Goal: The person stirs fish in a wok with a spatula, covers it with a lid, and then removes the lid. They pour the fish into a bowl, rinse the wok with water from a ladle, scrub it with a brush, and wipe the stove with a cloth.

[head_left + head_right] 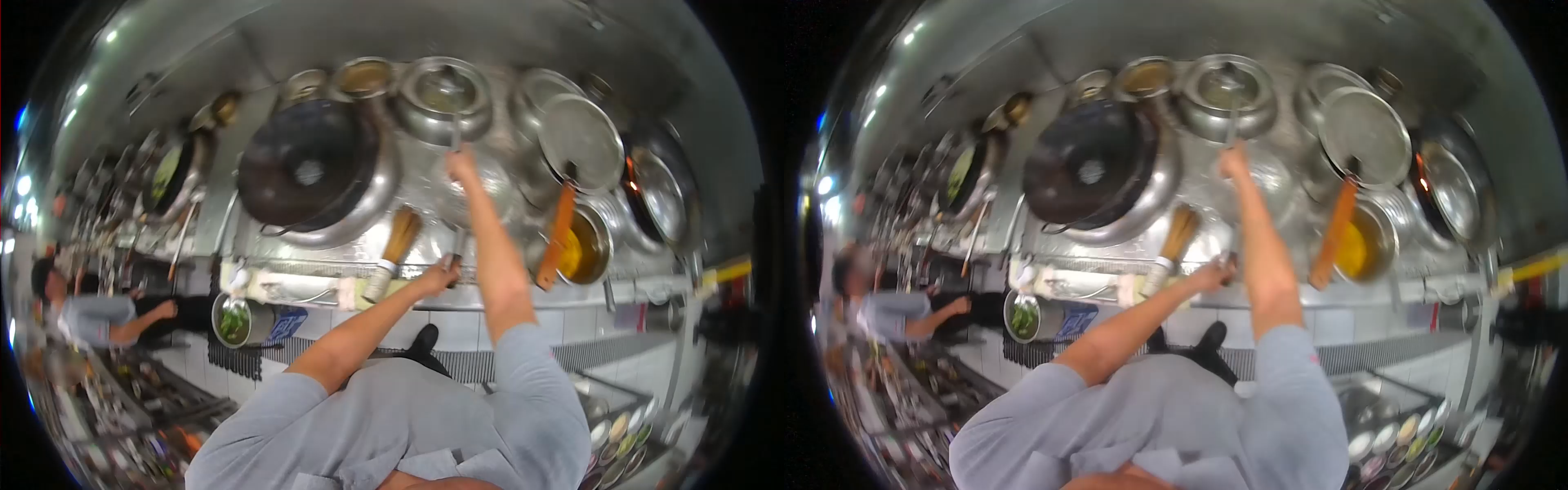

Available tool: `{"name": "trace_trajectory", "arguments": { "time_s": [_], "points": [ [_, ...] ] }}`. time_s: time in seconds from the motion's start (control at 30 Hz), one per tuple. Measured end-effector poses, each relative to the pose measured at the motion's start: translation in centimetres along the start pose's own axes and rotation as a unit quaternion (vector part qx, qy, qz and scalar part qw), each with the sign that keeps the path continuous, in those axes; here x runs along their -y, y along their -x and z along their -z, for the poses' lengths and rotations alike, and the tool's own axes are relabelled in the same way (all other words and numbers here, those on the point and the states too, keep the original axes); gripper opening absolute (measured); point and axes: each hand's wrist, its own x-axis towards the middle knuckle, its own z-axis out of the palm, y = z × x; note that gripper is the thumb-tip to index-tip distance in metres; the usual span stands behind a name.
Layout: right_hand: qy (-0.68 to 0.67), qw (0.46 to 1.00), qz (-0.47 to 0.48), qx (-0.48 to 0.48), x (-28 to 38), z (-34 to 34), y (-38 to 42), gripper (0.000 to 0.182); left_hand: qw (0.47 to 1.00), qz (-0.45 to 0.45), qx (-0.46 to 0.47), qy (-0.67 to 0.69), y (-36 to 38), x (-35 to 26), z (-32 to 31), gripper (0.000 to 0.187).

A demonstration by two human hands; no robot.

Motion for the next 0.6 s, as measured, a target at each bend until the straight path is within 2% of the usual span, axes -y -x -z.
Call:
{"name": "trace_trajectory", "arguments": {
  "time_s": [0.03, 0.07, 0.1, 0.13, 0.17, 0.2, 0.27, 0.3, 0.33, 0.37, 0.4, 0.47, 0.57, 0.6],
  "points": [
    [0.003, 1.000, 0.016, 0.021, -0.4, -0.3, -3.9, 0.024, 0.985, -0.056, -0.086, -0.138, 2.6, -2.1, 1.2, 0.068],
    [-0.130, 0.979, -0.037, 0.154, -6.1, -0.2, -15.2, 0.015, 0.989, -0.072, -0.074, -0.108, 5.6, -4.0, 3.3, 0.060],
    [-0.210, 0.961, -0.059, 0.169, -1.9, 0.9, -13.3, 0.012, 0.991, -0.092, -0.063, -0.079, 8.6, -5.2, 5.6, 0.052],
    [-0.287, 0.936, -0.090, 0.182, 2.2, 2.4, -10.7, 0.017, 0.983, -0.126, -0.118, -0.067, 11.7, -4.8, 7.5, 0.034],
    [-0.442, 0.848, -0.199, 0.215, 2.7, 2.7, -12.6, 0.019, 0.986, -0.073, -0.144, -0.042, 14.8, -4.6, 9.7, 0.027],
    [-0.508, 0.812, -0.180, 0.224, 4.0, 3.0, -10.9, 0.020, 0.986, -0.022, -0.166, -0.016, 17.6, -4.1, 11.8, 0.021],
    [-0.587, 0.745, -0.167, 0.270, 3.3, 2.2, -9.4, 0.019, 0.936, 0.011, -0.322, -0.141, 21.6, -0.9, 15.9, 0.019],
    [-0.593, 0.733, -0.149, 0.297, 3.1, 1.5, -7.4, 0.015, 0.898, -0.034, -0.400, -0.182, 23.2, 0.7, 18.2, 0.016],
    [-0.599, 0.722, -0.130, 0.320, 3.2, 1.2, -5.8, 0.012, 0.858, -0.084, -0.461, -0.210, 24.4, 2.3, 20.7, 0.020],
    [-0.613, 0.709, -0.128, 0.324, 4.2, 0.7, -4.4, 0.009, 0.810, -0.086, -0.501, -0.293, 25.3, 2.7, 23.0, 0.036],
    [-0.629, 0.697, -0.123, 0.321, 5.3, 0.4, -2.4, 0.009, 0.806, -0.092, -0.496, -0.309, 26.2, 1.4, 25.4, 0.053],
    [-0.657, 0.670, -0.100, 0.332, 7.3, 0.6, 2.0, 0.018, 0.756, -0.147, -0.515, -0.377, 26.4, 0.1, 29.1, 0.060],
    [-0.674, 0.661, -0.093, 0.316, 12.6, 0.0, 8.7, 0.027, 0.749, -0.121, -0.465, -0.456, 24.8, 1.0, 31.7, 0.064],
    [-0.684, 0.653, -0.111, 0.305, 14.2, -0.6, 11.6, 0.028, 0.776, -0.125, -0.452, -0.422, 23.6, 3.2, 32.0, 0.063]
  ]
}}
